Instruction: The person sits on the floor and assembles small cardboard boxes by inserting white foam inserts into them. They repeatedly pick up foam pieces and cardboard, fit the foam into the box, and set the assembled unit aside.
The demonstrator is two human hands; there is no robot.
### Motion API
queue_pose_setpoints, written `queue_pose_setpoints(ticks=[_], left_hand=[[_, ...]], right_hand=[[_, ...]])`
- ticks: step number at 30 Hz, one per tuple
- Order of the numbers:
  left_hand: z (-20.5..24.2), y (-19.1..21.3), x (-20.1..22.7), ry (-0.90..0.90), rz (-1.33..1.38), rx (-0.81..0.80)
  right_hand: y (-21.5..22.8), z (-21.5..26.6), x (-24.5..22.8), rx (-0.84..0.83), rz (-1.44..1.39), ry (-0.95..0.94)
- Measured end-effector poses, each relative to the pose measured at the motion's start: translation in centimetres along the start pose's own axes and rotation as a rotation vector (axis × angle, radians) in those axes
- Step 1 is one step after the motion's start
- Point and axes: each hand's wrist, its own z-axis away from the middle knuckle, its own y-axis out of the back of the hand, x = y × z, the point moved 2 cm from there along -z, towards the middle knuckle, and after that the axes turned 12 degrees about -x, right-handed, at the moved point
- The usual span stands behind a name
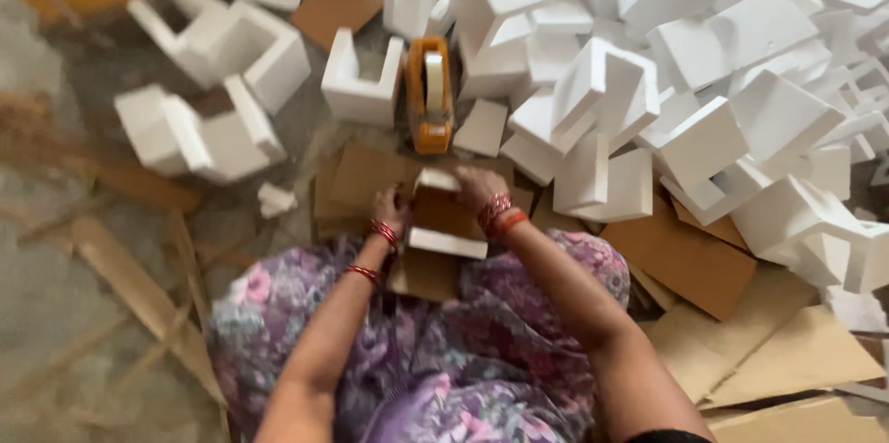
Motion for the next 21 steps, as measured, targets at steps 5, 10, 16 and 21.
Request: queue_pose_setpoints(ticks=[5, 10, 16, 21], left_hand=[[6.5, 1.9, -2.1, 0.336, 0.345, -0.306], [7.3, 3.6, 3.2, 0.419, 0.868, -0.153], [5.3, 1.2, 7.2, -0.025, 0.108, -0.009], [1.7, 4.7, 7.3, -0.049, -0.255, -0.147]], right_hand=[[-0.1, 0.8, 0.0, 0.117, 0.0, 0.065], [0.8, 3.0, -1.0, 0.025, -0.14, -0.228], [-0.3, 5.0, 1.5, 0.089, -0.442, -0.045], [-0.8, 7.1, 3.1, -0.143, -0.557, -0.055]])
